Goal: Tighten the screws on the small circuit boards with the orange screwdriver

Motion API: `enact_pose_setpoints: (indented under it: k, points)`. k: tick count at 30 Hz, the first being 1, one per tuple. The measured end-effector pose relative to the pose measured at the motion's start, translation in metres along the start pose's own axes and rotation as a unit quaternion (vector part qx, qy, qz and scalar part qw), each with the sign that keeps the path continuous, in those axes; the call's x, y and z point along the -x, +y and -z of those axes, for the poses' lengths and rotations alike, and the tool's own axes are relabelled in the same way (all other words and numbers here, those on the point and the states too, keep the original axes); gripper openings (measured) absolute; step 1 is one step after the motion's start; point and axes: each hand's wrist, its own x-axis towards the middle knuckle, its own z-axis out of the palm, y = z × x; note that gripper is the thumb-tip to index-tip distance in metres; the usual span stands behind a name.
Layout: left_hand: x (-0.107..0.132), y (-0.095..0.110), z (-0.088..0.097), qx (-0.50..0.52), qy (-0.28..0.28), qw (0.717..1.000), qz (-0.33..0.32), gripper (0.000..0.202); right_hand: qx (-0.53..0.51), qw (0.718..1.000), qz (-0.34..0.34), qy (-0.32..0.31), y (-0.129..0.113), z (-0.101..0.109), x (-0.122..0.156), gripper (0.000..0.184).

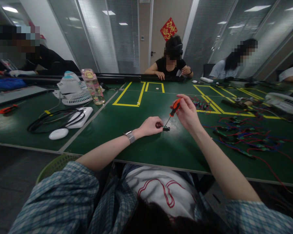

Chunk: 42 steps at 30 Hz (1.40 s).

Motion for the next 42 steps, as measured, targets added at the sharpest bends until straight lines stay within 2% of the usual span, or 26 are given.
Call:
enact_pose_setpoints:
  k: [11, 18, 30, 35, 42]
  points:
    - [0.0004, -0.0013, -0.0011, 0.003, 0.003, 1.0, -0.001, 0.005, -0.021, 1.0, 0.003, 0.007, -0.0012, -0.008, 0.0025, 0.019]
    - [0.0, -0.0005, -0.0005, 0.004, 0.002, 1.0, 0.003, 0.005, -0.012, 1.0, 0.008, 0.021, 0.0017, -0.0043, -0.0006, 0.021]
    - [-0.0002, 0.0001, -0.0004, 0.0, 0.0, 1.0, 0.004, 0.004, -0.009, 1.0, -0.004, -0.015, -0.003, -0.007, 0.0028, 0.019]
    - [-0.0004, 0.0007, -0.001, 0.0, 0.005, 1.0, 0.008, 0.003, -0.009, 1.0, 0.002, 0.005, -0.0016, -0.008, 0.0027, 0.02]
    - [-0.0001, 0.0022, 0.0008, 0.002, 0.0, 1.0, 0.009, 0.004, 0.047, 0.998, 0.036, 0.03, 0.0024, -0.0048, 0.0005, 0.02]
